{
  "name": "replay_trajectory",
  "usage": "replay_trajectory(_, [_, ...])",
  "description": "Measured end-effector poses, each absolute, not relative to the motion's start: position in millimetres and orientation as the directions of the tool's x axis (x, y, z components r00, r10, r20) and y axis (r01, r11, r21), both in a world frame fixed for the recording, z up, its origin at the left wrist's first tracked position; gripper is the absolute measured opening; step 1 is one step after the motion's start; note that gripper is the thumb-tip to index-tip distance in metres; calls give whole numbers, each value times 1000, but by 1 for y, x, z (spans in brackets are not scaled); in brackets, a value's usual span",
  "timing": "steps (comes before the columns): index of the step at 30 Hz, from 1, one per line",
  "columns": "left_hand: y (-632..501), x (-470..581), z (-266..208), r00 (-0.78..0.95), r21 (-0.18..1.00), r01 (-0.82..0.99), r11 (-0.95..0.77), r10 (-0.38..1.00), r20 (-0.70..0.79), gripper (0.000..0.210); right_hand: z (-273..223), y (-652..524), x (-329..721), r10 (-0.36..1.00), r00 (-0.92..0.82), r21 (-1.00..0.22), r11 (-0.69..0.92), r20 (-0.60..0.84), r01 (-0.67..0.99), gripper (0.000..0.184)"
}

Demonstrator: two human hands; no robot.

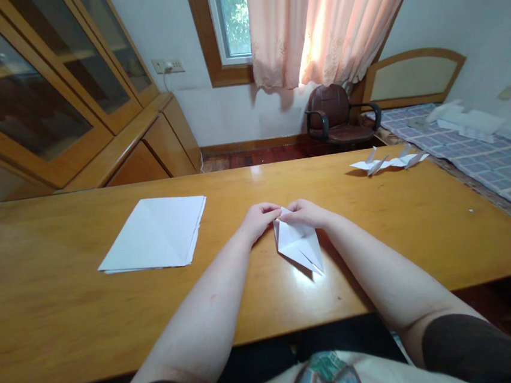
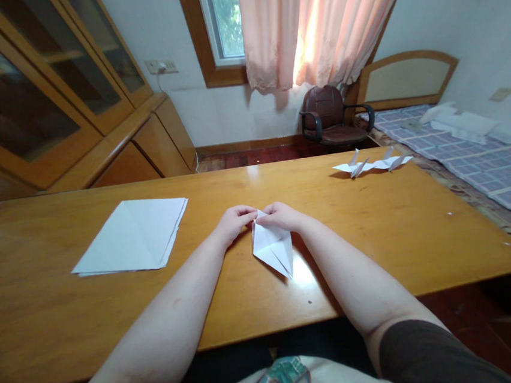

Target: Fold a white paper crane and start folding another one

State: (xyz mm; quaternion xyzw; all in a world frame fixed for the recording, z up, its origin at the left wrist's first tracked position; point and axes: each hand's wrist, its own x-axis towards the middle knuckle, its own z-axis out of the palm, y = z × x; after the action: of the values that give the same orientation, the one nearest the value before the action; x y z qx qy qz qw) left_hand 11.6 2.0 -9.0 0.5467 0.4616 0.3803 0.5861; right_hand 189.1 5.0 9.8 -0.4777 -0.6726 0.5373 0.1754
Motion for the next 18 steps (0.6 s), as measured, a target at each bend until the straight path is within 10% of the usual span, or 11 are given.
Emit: replay_trajectory(18, [1, 12, -9, 214, 988, 115, 101, 969, -124, 23, 10, 4, 188, 845, -468, -886, -17, -261, 463, 32])
